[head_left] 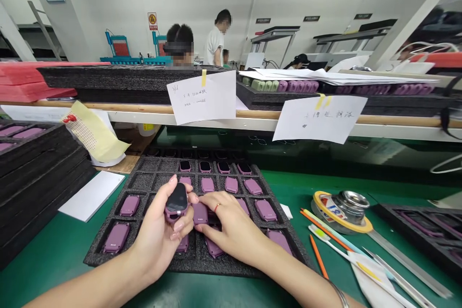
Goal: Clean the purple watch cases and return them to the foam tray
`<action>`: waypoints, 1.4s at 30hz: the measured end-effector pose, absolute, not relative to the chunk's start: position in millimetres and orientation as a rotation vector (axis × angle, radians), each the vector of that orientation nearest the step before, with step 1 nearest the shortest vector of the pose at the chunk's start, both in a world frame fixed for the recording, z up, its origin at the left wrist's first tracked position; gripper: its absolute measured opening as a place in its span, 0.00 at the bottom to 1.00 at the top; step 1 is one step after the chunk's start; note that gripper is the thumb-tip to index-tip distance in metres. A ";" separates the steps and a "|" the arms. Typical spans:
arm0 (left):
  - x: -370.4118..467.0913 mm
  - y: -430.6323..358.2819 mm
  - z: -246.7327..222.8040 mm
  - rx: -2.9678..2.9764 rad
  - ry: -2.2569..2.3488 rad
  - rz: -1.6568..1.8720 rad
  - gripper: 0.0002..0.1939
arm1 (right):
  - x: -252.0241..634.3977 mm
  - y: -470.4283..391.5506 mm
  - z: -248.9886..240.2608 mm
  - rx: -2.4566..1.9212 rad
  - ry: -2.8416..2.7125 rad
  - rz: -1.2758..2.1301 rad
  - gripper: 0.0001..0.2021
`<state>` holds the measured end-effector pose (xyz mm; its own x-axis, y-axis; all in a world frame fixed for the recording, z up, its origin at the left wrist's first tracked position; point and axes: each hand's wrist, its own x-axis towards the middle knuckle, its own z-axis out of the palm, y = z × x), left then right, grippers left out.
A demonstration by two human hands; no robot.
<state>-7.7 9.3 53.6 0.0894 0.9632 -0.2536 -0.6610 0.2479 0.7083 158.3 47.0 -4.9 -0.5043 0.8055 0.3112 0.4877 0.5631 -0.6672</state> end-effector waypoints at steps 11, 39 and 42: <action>-1.4 0.2 41.6 0.455 0.661 0.942 0.24 | 180.1 18.4 38.2 -0.641 -2.035 0.495 0.17; 1.9 -6.8 38.9 0.465 0.556 0.856 0.23 | 182.8 7.4 56.6 -0.601 -1.663 0.364 0.10; 1.6 -6.5 40.7 0.471 0.546 0.847 0.25 | 188.4 8.4 53.6 -0.667 -1.438 0.631 0.06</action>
